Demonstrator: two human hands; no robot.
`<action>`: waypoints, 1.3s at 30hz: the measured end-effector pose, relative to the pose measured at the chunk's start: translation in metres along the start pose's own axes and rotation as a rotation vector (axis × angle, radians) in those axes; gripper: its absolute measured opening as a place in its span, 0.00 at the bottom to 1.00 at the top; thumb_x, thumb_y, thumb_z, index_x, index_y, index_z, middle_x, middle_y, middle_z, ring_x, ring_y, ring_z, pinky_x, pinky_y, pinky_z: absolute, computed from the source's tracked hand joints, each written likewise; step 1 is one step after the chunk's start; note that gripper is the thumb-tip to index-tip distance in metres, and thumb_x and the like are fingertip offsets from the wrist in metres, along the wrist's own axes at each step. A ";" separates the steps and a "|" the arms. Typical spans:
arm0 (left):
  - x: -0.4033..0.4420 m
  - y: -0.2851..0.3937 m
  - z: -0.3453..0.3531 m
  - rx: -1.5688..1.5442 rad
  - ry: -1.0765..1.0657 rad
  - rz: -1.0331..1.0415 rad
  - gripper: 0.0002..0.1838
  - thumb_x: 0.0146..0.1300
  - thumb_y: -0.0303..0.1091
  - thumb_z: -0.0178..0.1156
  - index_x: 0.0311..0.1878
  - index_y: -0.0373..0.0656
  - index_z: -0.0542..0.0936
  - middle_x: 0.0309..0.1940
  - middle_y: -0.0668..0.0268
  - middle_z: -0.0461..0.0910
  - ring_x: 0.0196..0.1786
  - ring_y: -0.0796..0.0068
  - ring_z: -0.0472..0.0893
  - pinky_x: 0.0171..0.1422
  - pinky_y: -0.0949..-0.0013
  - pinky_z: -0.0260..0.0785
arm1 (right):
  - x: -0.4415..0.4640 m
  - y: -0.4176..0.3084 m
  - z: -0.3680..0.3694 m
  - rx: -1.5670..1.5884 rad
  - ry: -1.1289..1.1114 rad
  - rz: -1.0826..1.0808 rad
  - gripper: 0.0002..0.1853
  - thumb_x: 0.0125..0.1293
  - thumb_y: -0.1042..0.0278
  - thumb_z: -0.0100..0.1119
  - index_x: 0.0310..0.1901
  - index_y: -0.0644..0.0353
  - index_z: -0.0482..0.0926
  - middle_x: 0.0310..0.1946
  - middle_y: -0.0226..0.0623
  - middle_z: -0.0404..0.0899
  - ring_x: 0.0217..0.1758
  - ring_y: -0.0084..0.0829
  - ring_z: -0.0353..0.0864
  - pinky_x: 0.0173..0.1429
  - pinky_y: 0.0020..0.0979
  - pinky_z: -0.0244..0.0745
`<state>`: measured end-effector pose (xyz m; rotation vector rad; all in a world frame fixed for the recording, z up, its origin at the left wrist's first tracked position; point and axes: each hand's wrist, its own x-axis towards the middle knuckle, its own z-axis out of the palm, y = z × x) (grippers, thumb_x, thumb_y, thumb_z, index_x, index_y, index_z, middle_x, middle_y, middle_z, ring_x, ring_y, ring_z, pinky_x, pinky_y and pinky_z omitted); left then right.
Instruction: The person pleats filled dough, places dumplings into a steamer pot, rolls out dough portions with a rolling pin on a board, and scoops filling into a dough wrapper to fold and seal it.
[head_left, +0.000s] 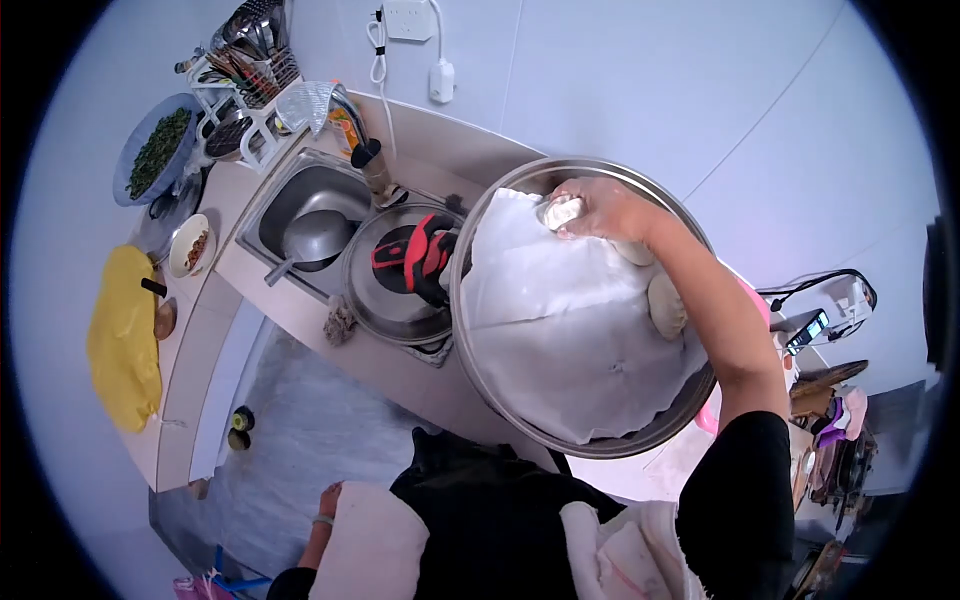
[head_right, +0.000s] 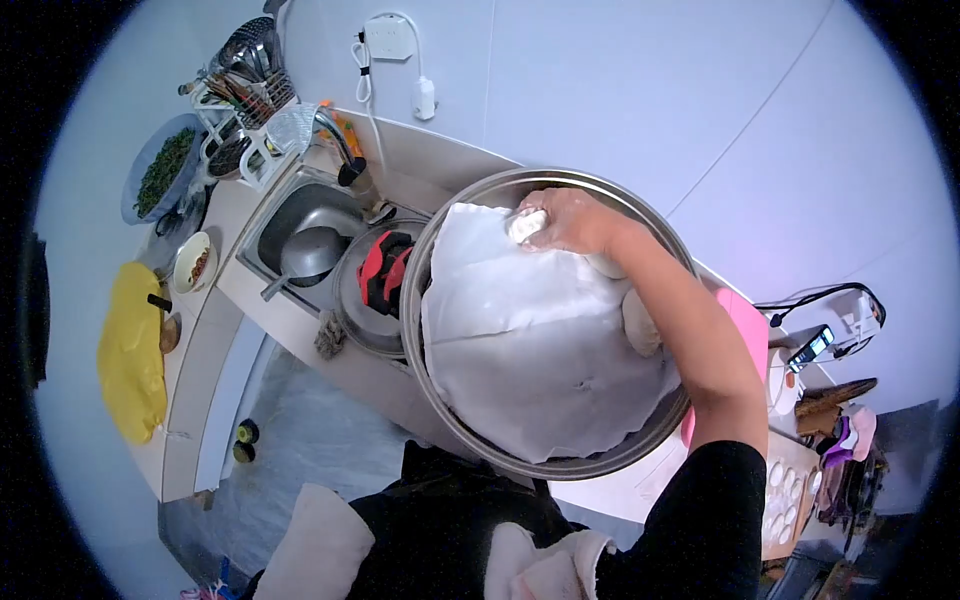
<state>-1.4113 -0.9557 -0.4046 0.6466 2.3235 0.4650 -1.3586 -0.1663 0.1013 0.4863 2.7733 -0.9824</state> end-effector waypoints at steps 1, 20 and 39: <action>0.002 0.000 -0.002 0.120 0.028 0.104 0.19 0.67 0.38 0.50 0.59 0.44 0.77 0.53 0.55 0.79 0.55 0.54 0.79 0.58 0.58 0.73 | -0.001 0.001 0.003 -0.046 0.036 -0.030 0.23 0.56 0.67 0.70 0.53 0.61 0.77 0.45 0.37 0.81 0.49 0.29 0.78 0.56 0.31 0.71; 0.053 0.013 -0.006 0.296 -0.080 0.218 0.25 0.64 0.45 0.51 0.61 0.45 0.75 0.59 0.58 0.77 0.62 0.57 0.75 0.64 0.58 0.70 | 0.001 -0.008 0.003 -0.314 -0.025 -0.081 0.27 0.50 0.66 0.72 0.53 0.60 0.76 0.48 0.44 0.80 0.54 0.47 0.77 0.59 0.40 0.71; 0.060 0.016 -0.005 -0.189 -0.041 -0.108 0.16 0.64 0.42 0.53 0.51 0.46 0.79 0.44 0.56 0.83 0.47 0.53 0.82 0.50 0.53 0.75 | -0.017 -0.020 -0.004 -0.285 0.143 -0.101 0.29 0.54 0.63 0.69 0.58 0.64 0.74 0.53 0.48 0.78 0.58 0.48 0.75 0.64 0.39 0.69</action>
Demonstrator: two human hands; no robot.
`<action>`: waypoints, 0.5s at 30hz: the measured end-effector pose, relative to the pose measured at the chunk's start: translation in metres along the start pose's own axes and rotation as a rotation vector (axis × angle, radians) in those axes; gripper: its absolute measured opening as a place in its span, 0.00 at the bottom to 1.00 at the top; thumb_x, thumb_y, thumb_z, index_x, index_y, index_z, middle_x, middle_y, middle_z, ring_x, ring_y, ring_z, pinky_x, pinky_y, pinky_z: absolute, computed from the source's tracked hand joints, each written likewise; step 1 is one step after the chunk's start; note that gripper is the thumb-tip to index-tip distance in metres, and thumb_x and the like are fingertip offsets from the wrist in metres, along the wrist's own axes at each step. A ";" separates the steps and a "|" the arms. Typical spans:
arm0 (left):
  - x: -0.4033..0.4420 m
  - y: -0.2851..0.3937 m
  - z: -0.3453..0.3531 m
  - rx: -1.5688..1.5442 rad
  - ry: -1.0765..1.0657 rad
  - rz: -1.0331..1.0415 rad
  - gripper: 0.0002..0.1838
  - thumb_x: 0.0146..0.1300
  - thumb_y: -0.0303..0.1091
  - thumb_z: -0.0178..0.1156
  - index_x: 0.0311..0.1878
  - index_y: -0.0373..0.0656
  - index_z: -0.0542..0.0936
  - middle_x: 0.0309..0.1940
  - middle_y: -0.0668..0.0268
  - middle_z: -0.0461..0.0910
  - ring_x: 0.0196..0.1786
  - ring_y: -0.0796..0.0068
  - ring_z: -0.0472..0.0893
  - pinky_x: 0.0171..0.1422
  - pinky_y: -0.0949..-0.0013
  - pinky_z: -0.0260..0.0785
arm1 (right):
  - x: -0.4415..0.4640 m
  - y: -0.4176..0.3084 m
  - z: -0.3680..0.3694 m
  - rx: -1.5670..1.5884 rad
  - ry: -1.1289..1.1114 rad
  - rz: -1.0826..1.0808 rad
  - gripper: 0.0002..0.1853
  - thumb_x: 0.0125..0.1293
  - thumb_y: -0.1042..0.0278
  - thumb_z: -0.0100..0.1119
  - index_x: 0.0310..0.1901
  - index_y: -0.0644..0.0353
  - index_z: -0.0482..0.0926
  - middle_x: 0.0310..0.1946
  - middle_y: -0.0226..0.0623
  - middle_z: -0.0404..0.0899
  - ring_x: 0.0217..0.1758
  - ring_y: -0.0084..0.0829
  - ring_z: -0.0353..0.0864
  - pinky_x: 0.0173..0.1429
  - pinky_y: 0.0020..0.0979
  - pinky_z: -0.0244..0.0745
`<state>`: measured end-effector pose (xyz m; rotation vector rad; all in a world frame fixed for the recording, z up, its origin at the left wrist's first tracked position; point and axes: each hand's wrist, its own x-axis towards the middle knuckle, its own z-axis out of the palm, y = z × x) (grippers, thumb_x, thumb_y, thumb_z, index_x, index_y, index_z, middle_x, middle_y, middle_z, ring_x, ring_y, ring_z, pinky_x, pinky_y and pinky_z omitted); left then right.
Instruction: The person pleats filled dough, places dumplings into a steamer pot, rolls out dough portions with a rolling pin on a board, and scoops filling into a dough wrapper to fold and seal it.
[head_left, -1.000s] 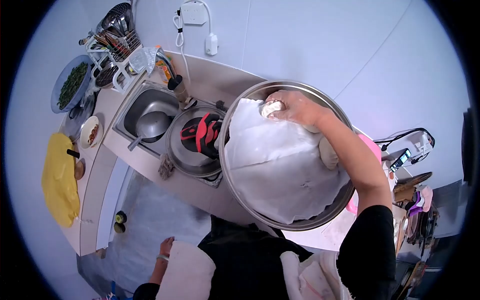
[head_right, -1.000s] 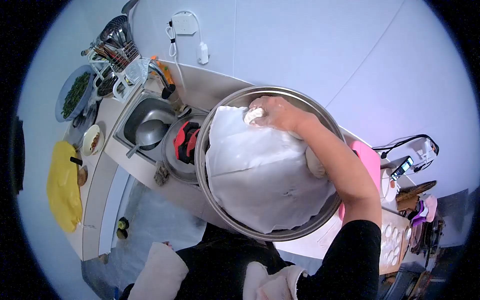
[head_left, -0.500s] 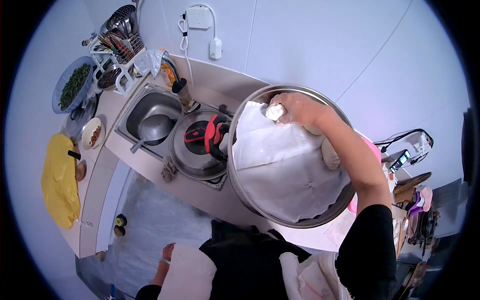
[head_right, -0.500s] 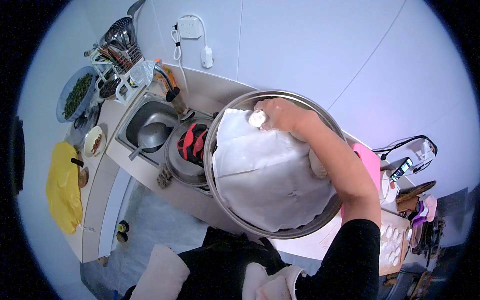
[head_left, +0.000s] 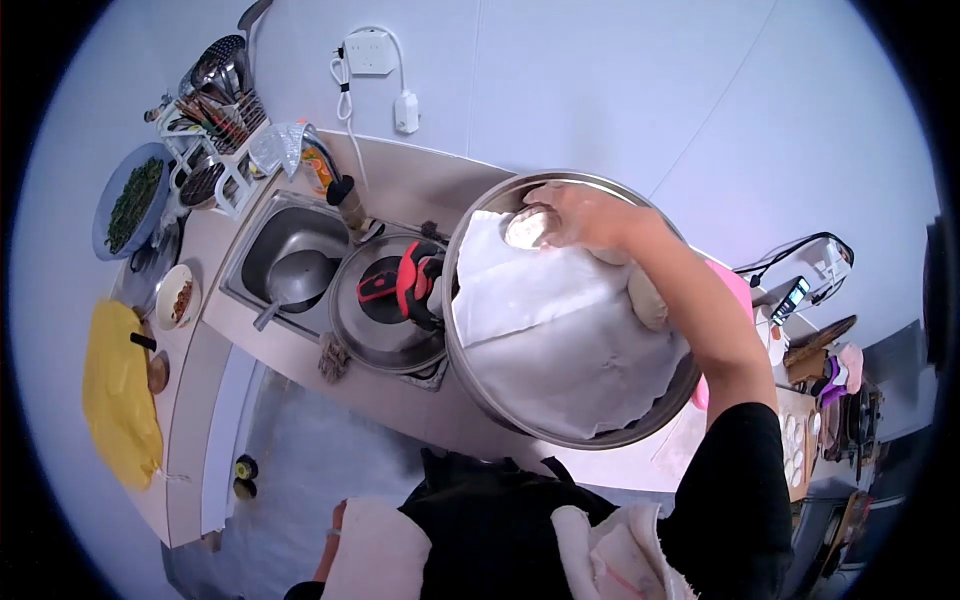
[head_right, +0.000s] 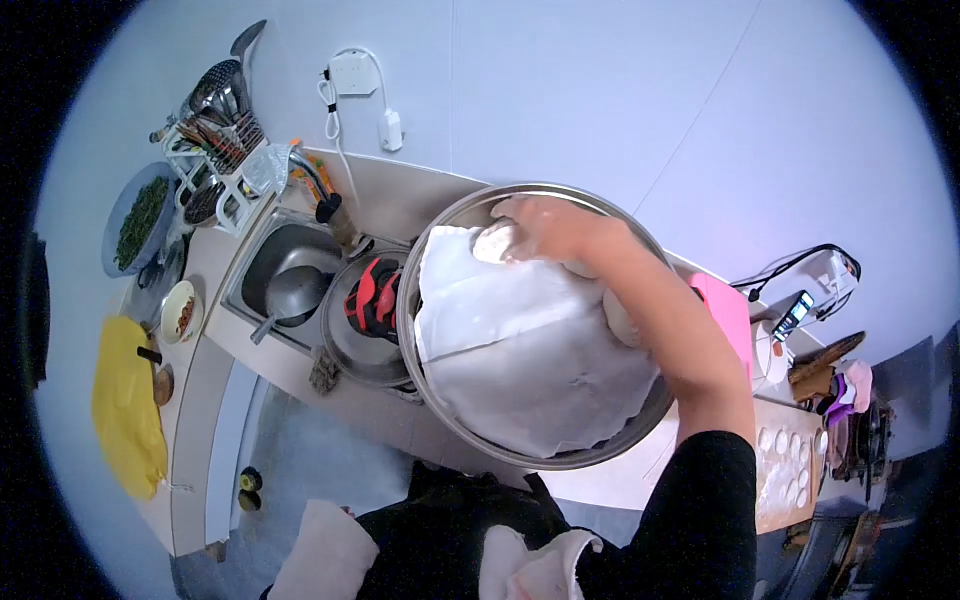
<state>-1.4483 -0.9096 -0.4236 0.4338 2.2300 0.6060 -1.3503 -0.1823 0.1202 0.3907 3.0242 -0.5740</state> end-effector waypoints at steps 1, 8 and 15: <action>0.002 0.002 0.000 0.027 -0.013 0.011 0.16 0.64 0.42 0.53 0.50 0.46 0.79 0.44 0.56 0.83 0.47 0.53 0.82 0.50 0.53 0.75 | -0.010 0.000 -0.009 -0.008 0.044 -0.024 0.29 0.55 0.64 0.68 0.59 0.64 0.74 0.54 0.48 0.78 0.59 0.47 0.76 0.65 0.39 0.69; 0.014 0.010 -0.004 0.224 -0.099 0.084 0.14 0.63 0.42 0.54 0.47 0.46 0.79 0.42 0.56 0.83 0.46 0.53 0.82 0.49 0.53 0.75 | -0.131 -0.025 -0.078 0.353 0.409 0.182 0.22 0.64 0.72 0.61 0.59 0.64 0.74 0.50 0.39 0.79 0.55 0.30 0.78 0.64 0.32 0.70; 0.047 0.029 -0.018 0.462 -0.189 0.187 0.13 0.63 0.42 0.54 0.45 0.46 0.79 0.39 0.56 0.83 0.45 0.53 0.82 0.48 0.52 0.75 | -0.321 -0.034 0.019 0.829 0.970 0.404 0.20 0.65 0.66 0.61 0.54 0.69 0.75 0.40 0.36 0.78 0.46 0.32 0.78 0.54 0.35 0.75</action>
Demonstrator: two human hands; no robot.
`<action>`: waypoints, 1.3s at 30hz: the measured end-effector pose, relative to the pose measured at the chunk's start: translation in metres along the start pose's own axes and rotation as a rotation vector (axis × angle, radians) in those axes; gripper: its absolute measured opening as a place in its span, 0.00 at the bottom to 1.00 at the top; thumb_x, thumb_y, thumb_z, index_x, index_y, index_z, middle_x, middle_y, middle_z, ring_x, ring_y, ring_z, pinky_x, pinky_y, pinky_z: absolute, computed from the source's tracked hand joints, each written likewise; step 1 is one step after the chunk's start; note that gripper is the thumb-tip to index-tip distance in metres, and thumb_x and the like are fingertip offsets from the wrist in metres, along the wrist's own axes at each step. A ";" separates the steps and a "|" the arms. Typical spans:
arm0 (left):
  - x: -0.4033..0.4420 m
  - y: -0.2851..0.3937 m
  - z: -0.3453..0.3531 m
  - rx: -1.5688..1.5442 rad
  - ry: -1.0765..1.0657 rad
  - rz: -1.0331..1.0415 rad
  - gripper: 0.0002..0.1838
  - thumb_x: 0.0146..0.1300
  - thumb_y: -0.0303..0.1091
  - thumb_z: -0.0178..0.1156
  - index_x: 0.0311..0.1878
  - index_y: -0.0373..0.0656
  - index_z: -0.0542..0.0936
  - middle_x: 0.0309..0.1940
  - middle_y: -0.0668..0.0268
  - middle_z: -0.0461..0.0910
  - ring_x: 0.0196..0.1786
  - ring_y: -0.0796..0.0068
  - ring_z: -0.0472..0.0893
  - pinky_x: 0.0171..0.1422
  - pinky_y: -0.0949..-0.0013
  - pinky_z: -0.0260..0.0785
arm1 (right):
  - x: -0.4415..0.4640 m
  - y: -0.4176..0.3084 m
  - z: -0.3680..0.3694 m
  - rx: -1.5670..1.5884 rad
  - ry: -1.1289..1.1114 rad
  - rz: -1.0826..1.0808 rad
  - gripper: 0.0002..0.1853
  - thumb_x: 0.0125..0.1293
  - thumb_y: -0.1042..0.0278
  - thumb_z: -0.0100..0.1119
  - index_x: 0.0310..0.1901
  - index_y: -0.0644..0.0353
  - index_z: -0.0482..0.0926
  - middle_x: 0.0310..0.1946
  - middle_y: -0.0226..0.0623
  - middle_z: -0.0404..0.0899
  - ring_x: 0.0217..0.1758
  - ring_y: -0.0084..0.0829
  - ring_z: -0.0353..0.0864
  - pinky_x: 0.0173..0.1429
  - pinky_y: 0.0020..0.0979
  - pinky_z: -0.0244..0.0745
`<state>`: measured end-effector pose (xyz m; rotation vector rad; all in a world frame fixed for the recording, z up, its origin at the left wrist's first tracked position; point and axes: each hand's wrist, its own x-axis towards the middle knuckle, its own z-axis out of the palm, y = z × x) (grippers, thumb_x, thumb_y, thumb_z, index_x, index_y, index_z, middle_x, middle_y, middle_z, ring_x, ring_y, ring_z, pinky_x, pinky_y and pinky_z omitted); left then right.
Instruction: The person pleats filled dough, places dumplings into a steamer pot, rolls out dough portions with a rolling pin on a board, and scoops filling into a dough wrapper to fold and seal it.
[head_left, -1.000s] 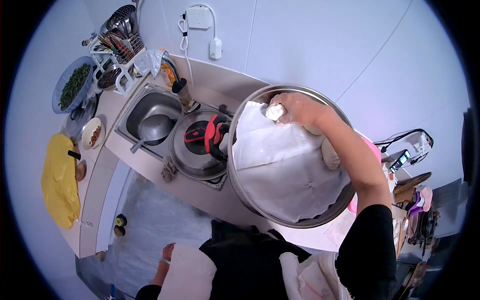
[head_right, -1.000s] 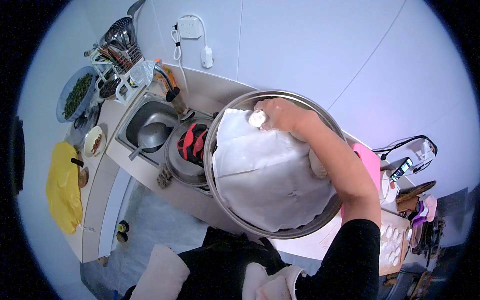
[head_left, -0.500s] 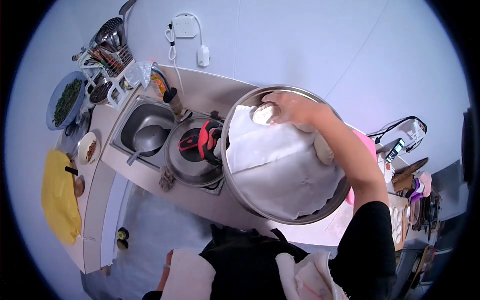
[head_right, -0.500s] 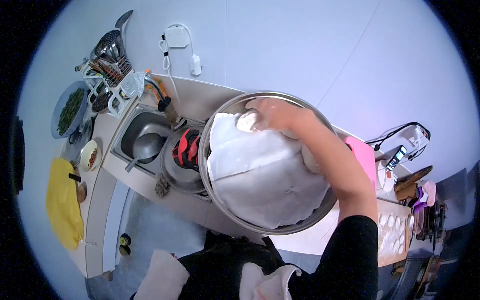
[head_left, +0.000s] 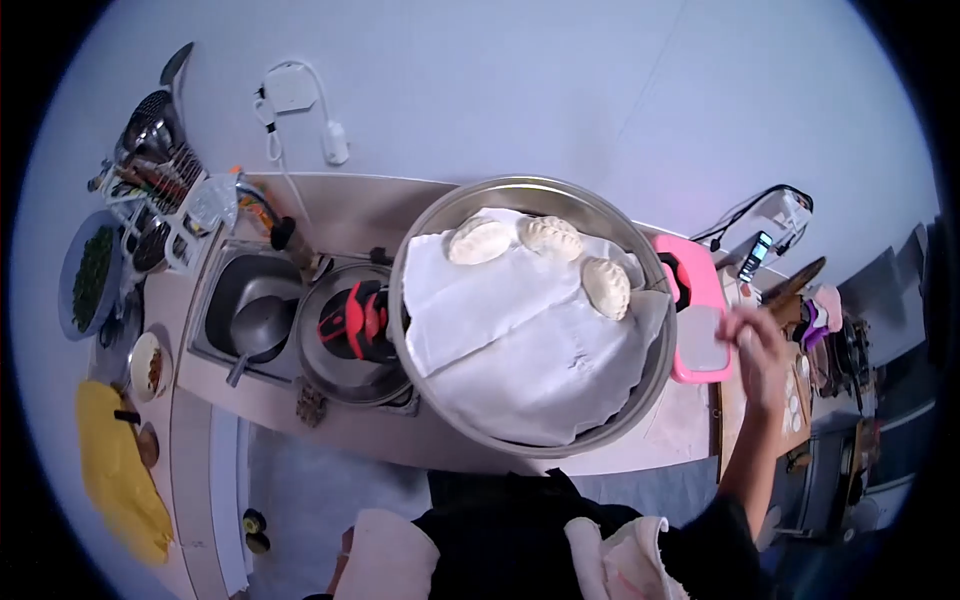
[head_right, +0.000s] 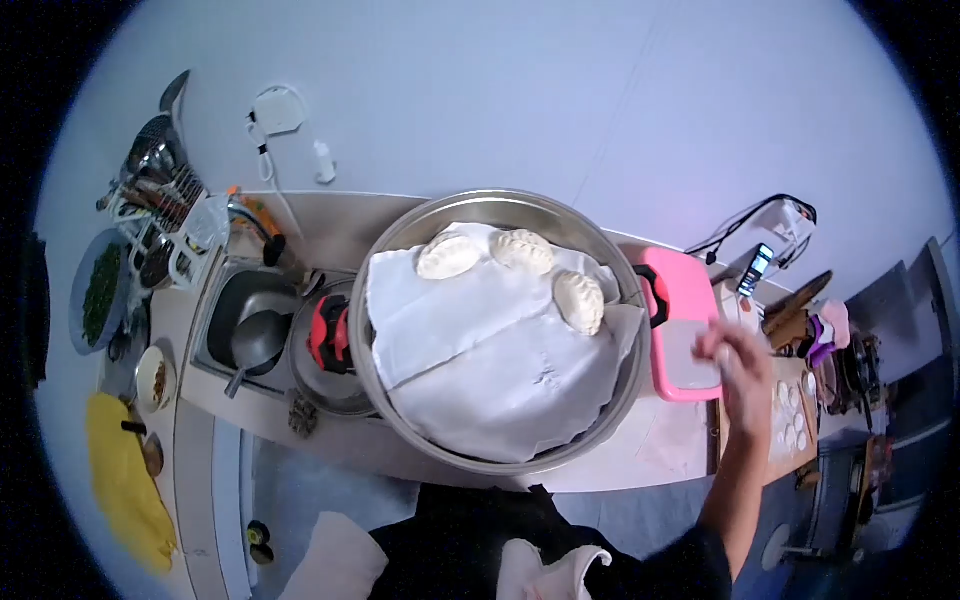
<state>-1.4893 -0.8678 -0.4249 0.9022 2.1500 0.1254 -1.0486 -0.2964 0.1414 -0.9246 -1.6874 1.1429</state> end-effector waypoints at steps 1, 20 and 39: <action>0.006 0.000 -0.005 0.055 -0.010 0.029 0.13 0.63 0.42 0.54 0.44 0.46 0.79 0.39 0.56 0.83 0.45 0.53 0.82 0.48 0.52 0.75 | -0.033 0.023 -0.014 0.090 0.096 0.079 0.18 0.65 0.66 0.61 0.52 0.68 0.76 0.39 0.36 0.78 0.44 0.32 0.78 0.51 0.35 0.75; 0.053 0.175 -0.022 0.245 -0.098 0.375 0.15 0.63 0.45 0.54 0.39 0.42 0.79 0.36 0.53 0.82 0.44 0.50 0.82 0.48 0.51 0.74 | -0.534 0.251 -0.098 0.349 0.594 1.325 0.16 0.64 0.64 0.63 0.48 0.65 0.78 0.33 0.41 0.81 0.33 0.37 0.84 0.37 0.38 0.82; 0.027 0.447 0.105 0.208 -0.261 0.595 0.23 0.65 0.50 0.51 0.46 0.40 0.83 0.43 0.47 0.82 0.48 0.47 0.81 0.54 0.53 0.72 | -0.552 -0.085 -0.285 0.101 0.389 -0.015 0.20 0.61 0.59 0.69 0.49 0.64 0.78 0.26 0.33 0.77 0.26 0.25 0.72 0.37 0.30 0.66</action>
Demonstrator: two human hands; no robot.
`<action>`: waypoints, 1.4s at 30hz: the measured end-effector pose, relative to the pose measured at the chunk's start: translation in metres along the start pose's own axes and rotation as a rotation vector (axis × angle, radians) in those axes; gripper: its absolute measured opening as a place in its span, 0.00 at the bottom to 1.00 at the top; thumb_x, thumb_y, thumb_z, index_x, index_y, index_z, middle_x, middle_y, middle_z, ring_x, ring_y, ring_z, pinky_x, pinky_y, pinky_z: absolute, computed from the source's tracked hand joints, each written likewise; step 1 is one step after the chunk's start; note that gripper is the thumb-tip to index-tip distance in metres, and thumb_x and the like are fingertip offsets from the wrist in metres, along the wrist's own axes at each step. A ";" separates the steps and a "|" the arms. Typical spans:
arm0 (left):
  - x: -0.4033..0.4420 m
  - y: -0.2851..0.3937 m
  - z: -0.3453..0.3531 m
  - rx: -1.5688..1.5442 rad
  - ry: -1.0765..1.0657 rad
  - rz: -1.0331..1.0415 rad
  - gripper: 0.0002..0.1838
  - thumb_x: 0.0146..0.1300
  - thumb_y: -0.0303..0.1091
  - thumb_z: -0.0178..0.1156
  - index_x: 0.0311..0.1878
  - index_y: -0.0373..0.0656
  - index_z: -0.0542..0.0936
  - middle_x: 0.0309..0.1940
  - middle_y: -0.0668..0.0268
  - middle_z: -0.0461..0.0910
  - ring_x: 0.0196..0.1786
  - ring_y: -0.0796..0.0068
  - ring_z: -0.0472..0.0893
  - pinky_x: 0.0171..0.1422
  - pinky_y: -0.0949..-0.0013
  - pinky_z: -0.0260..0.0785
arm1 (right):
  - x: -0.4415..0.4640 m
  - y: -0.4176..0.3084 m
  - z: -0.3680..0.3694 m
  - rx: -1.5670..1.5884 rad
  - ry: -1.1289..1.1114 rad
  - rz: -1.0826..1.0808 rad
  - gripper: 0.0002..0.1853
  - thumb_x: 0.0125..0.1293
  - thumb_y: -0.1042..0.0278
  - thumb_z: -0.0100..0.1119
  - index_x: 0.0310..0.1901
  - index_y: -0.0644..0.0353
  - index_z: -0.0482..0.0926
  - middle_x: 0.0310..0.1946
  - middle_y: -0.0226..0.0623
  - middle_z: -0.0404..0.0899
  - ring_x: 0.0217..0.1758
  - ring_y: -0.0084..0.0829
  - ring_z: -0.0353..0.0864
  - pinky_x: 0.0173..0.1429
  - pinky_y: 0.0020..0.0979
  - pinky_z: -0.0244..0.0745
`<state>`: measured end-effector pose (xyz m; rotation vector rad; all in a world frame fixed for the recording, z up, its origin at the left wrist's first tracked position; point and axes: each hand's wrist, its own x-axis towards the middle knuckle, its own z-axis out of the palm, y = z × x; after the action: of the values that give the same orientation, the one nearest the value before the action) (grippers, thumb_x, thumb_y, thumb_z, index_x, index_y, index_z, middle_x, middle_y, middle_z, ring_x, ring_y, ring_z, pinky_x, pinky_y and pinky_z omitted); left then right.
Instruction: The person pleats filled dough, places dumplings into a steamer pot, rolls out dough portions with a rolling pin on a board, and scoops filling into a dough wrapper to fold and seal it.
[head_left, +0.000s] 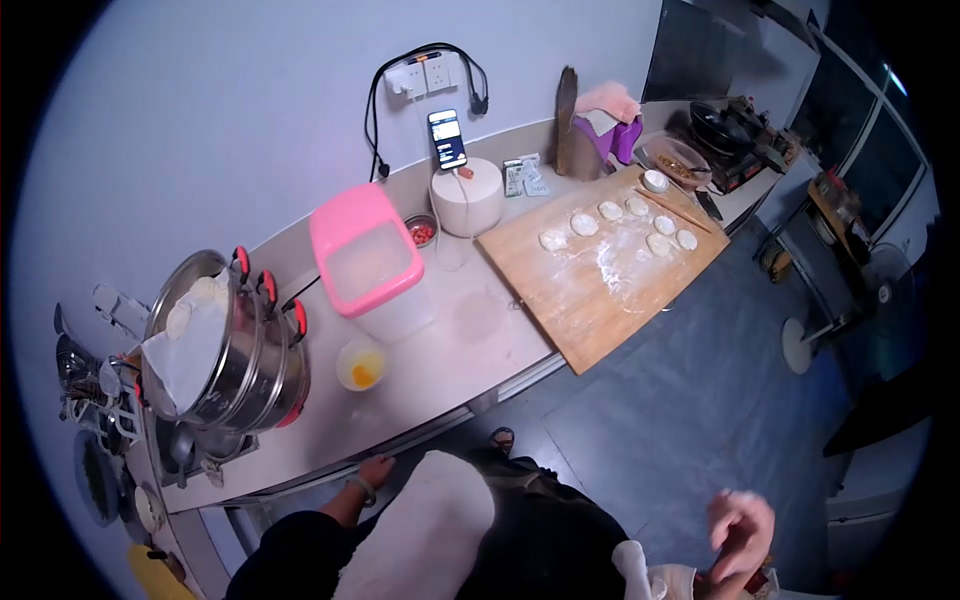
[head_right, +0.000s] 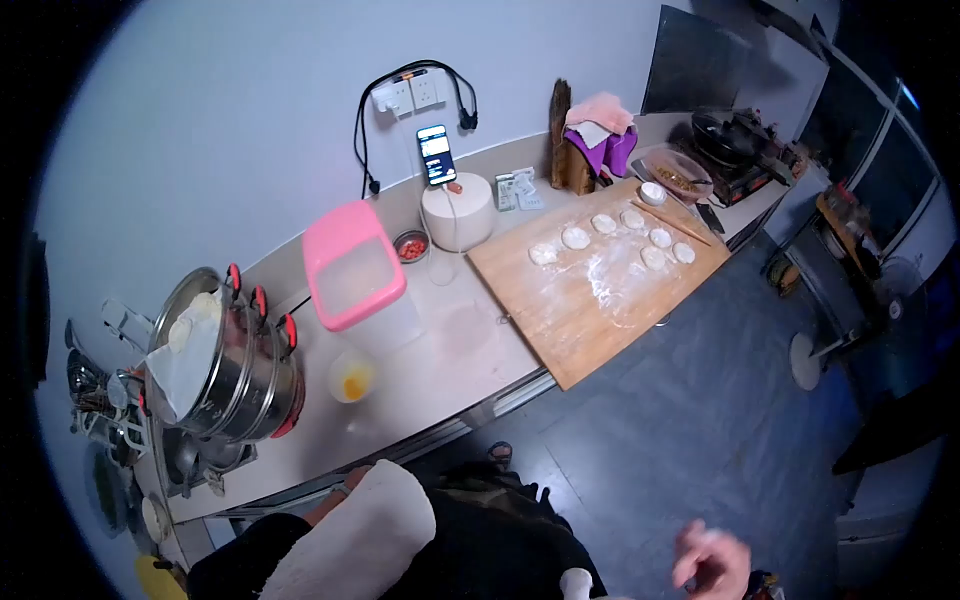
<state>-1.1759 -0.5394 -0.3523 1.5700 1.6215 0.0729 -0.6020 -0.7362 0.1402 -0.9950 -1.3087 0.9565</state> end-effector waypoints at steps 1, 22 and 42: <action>-0.003 0.041 -0.014 -0.050 -0.036 -0.021 0.23 0.66 0.50 0.50 0.47 0.40 0.83 0.44 0.47 0.82 0.49 0.47 0.81 0.55 0.53 0.71 | 0.004 -0.007 -0.005 -0.081 -0.168 0.049 0.28 0.61 0.55 0.70 0.55 0.66 0.75 0.28 0.36 0.79 0.29 0.26 0.75 0.38 0.33 0.67; 0.199 0.246 0.050 0.469 -0.424 0.242 0.19 0.68 0.46 0.50 0.47 0.41 0.82 0.46 0.48 0.81 0.48 0.46 0.80 0.56 0.55 0.72 | 0.151 -0.025 -0.169 -0.401 0.302 -0.500 0.09 0.61 0.61 0.68 0.34 0.56 0.80 0.29 0.30 0.78 0.29 0.29 0.72 0.42 0.33 0.67; 0.288 0.641 0.263 0.405 -0.556 0.366 0.17 0.69 0.42 0.51 0.49 0.42 0.81 0.46 0.49 0.81 0.49 0.48 0.80 0.56 0.57 0.72 | 0.241 -0.018 -0.393 -0.132 -0.626 -0.717 0.15 0.65 0.56 0.47 0.27 0.57 0.72 0.24 0.33 0.75 0.32 0.37 0.77 0.44 0.40 0.67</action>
<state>-0.4685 -0.2956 -0.2993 1.9594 0.9386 -0.4839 -0.2007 -0.5262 0.2267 -0.2413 -2.0781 0.6281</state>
